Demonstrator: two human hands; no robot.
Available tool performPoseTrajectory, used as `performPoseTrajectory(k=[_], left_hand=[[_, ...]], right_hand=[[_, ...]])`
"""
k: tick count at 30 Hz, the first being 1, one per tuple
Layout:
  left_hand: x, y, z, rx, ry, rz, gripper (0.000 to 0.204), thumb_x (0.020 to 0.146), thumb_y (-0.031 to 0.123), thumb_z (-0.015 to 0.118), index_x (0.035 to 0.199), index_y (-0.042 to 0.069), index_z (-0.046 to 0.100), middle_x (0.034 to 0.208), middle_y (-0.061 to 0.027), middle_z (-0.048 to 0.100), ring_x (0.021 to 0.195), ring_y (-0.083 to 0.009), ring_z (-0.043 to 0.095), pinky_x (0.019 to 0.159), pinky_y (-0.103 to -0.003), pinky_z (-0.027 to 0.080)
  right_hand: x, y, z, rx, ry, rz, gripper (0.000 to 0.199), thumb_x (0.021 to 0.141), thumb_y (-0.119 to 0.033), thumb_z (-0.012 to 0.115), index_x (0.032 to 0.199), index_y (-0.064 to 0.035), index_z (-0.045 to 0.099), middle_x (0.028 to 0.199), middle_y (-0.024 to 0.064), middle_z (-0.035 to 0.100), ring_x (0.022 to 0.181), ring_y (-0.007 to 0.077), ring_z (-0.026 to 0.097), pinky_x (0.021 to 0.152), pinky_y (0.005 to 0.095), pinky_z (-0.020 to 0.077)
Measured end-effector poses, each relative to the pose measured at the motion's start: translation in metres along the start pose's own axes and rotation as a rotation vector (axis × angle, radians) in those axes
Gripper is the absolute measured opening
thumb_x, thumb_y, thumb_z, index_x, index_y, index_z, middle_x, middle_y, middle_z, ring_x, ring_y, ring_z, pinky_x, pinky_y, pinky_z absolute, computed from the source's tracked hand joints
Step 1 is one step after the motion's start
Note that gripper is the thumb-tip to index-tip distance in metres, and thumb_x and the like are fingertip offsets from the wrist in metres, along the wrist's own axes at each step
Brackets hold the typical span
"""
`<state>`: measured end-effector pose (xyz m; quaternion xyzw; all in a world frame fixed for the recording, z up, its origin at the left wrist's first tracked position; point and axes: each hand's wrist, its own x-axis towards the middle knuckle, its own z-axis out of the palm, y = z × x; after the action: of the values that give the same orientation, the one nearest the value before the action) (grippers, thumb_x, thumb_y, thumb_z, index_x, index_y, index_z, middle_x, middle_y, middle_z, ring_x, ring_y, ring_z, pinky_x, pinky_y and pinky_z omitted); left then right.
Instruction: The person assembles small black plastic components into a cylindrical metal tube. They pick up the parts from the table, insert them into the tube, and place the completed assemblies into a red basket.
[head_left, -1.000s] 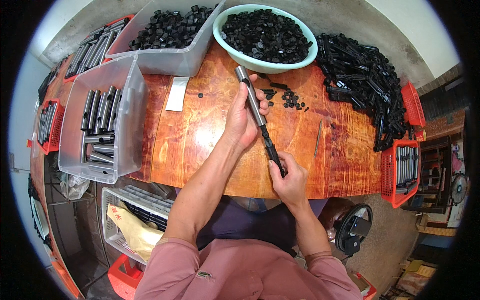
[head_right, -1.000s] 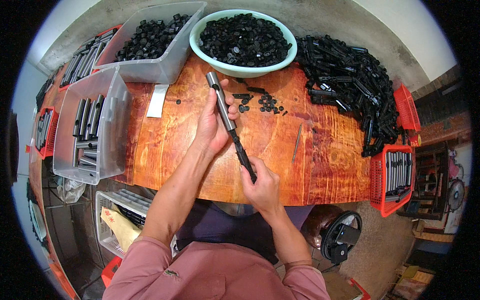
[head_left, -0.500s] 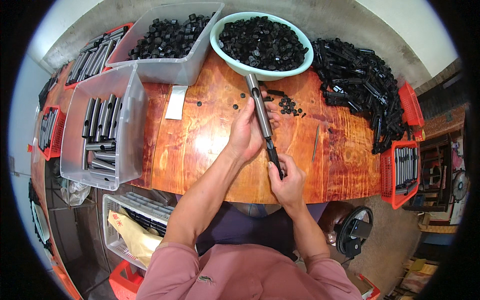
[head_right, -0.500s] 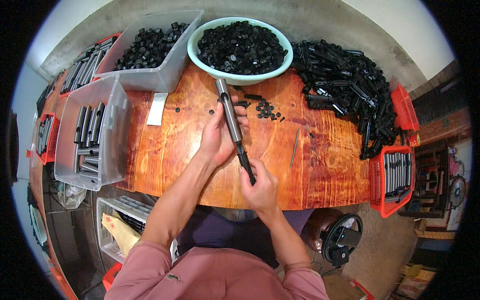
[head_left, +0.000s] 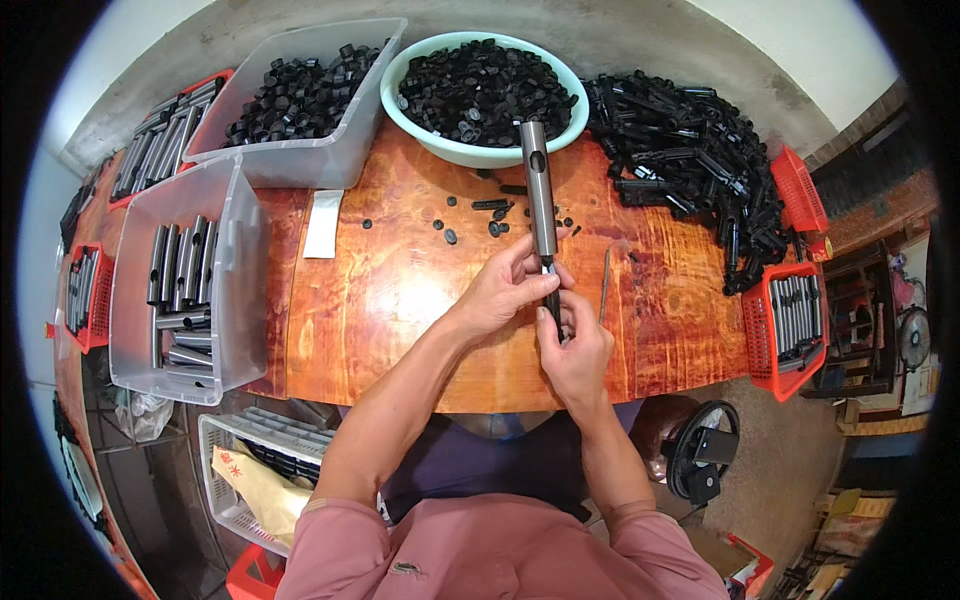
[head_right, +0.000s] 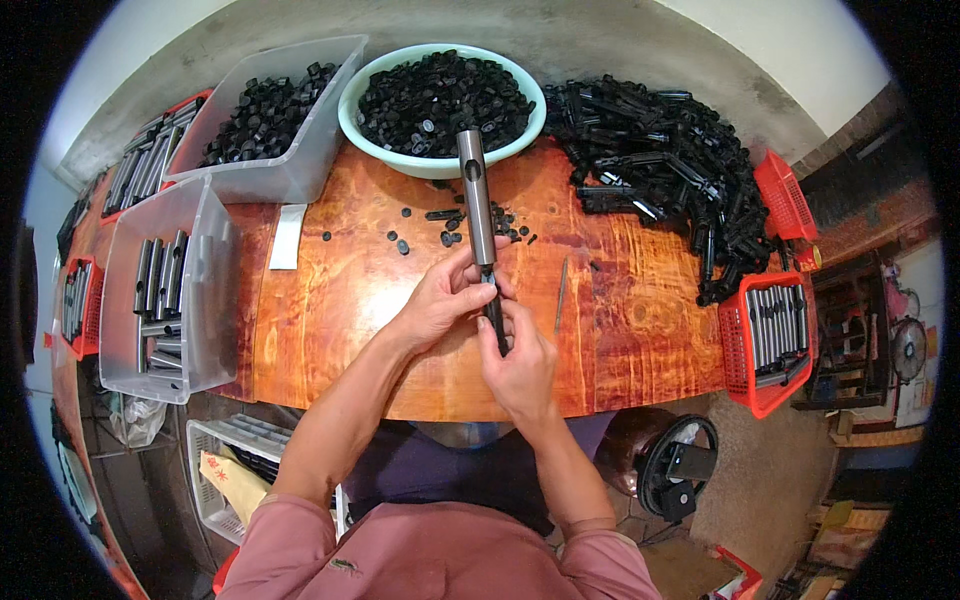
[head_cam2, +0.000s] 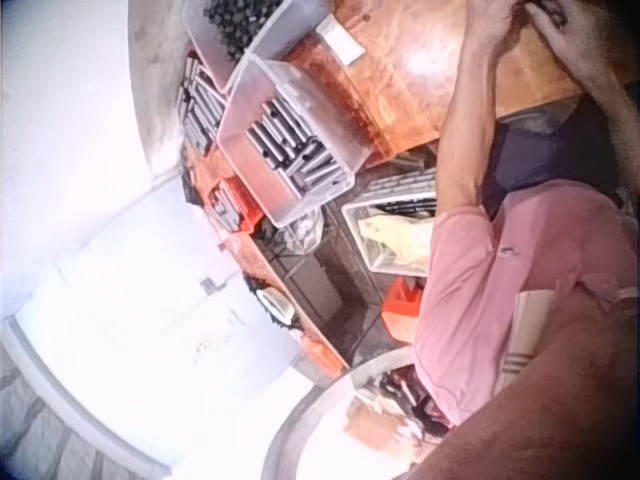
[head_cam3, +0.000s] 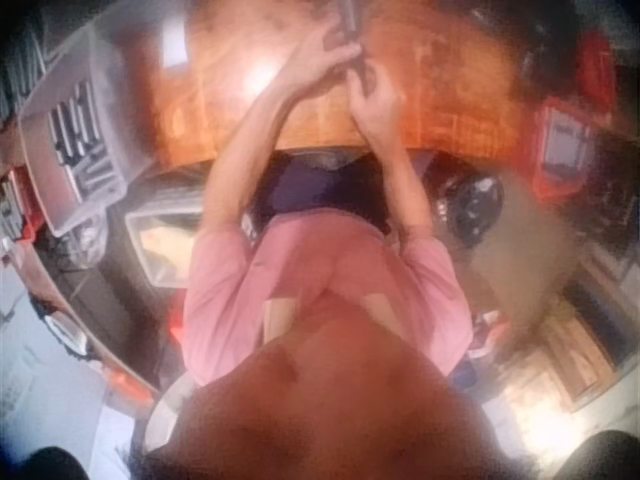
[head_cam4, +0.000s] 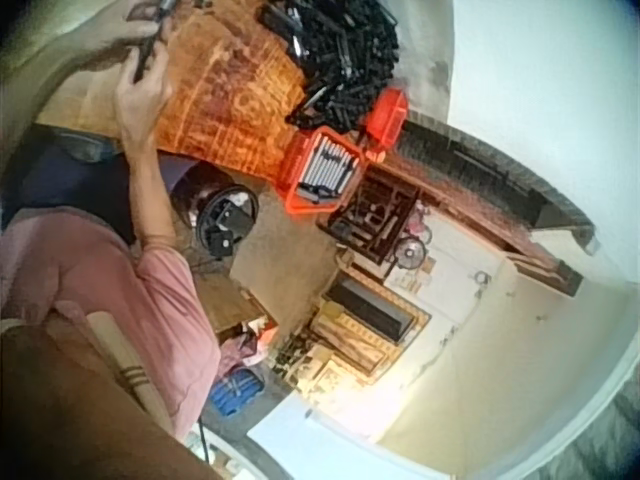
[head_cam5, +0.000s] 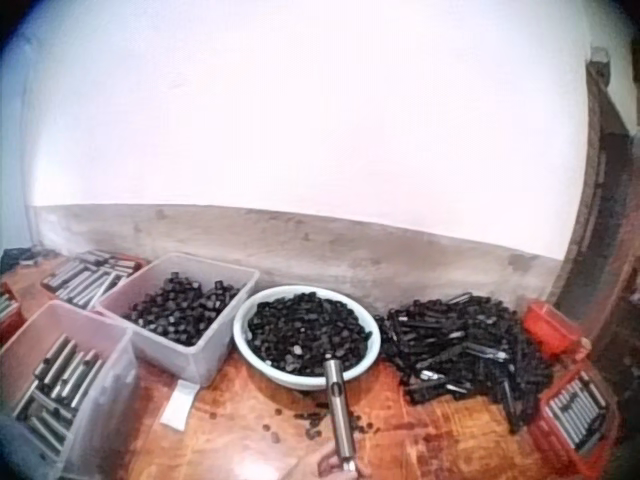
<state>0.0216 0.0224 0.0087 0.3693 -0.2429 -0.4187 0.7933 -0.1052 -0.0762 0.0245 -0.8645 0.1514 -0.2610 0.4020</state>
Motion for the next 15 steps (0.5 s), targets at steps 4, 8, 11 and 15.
performPoseTrajectory(k=[4, 8, 11, 15], left_hand=[[-0.002, 0.001, 0.002, -0.162, 0.014, -0.068, 0.064, 0.097, 0.018, 0.067, 0.152, 0.005, 0.036, 0.105, -0.0059, 0.065, 0.094, -0.0199, 0.068, 0.084, -0.034, 0.057], [-0.004, 0.004, 0.006, -0.227, -0.082, -0.185, 0.064, 0.099, 0.019, 0.065, 0.153, 0.005, 0.033, 0.103, -0.006, 0.064, 0.087, -0.0208, 0.069, 0.08, -0.036, 0.058], [-0.004, 0.001, 0.006, -0.249, -0.124, -0.202, 0.053, 0.099, 0.019, 0.065, 0.144, 0.004, 0.041, 0.105, -0.0058, 0.063, 0.086, -0.0181, 0.068, 0.077, -0.031, 0.057], [0.0, -0.007, 0.005, -0.193, -0.07, -0.18, 0.034, 0.102, 0.022, 0.061, 0.128, 0.004, 0.049, 0.106, -0.0061, 0.063, 0.082, -0.0148, 0.066, 0.071, -0.027, 0.054]], right_hand=[[0.021, 0.007, -0.04, 0.045, -0.098, 0.061, 0.022, 0.087, -0.014, 0.077, 0.101, 0.0007, 0.069, 0.069, 0.0065, 0.069, 0.06, 0.0115, 0.065, 0.056, 0.0268, 0.0513], [0.075, 0.014, -0.052, 0.489, -0.043, 0.229, 0.031, 0.095, -0.018, 0.069, 0.117, 0.0034, 0.066, 0.093, 0.0082, 0.073, 0.076, 0.0117, 0.066, 0.068, 0.0242, 0.0511], [0.105, 0.015, -0.04, 0.875, -0.4, 0.329, 0.047, 0.097, -0.022, 0.065, 0.133, 0.007, 0.055, 0.112, 0.0132, 0.069, 0.095, 0.0156, 0.067, 0.084, 0.0282, 0.0533], [0.108, 0.032, -0.023, 0.994, -0.405, 0.358, 0.042, 0.098, -0.023, 0.065, 0.128, 0.0058, 0.058, 0.106, 0.015, 0.07, 0.089, 0.0181, 0.069, 0.079, 0.03, 0.0564]])
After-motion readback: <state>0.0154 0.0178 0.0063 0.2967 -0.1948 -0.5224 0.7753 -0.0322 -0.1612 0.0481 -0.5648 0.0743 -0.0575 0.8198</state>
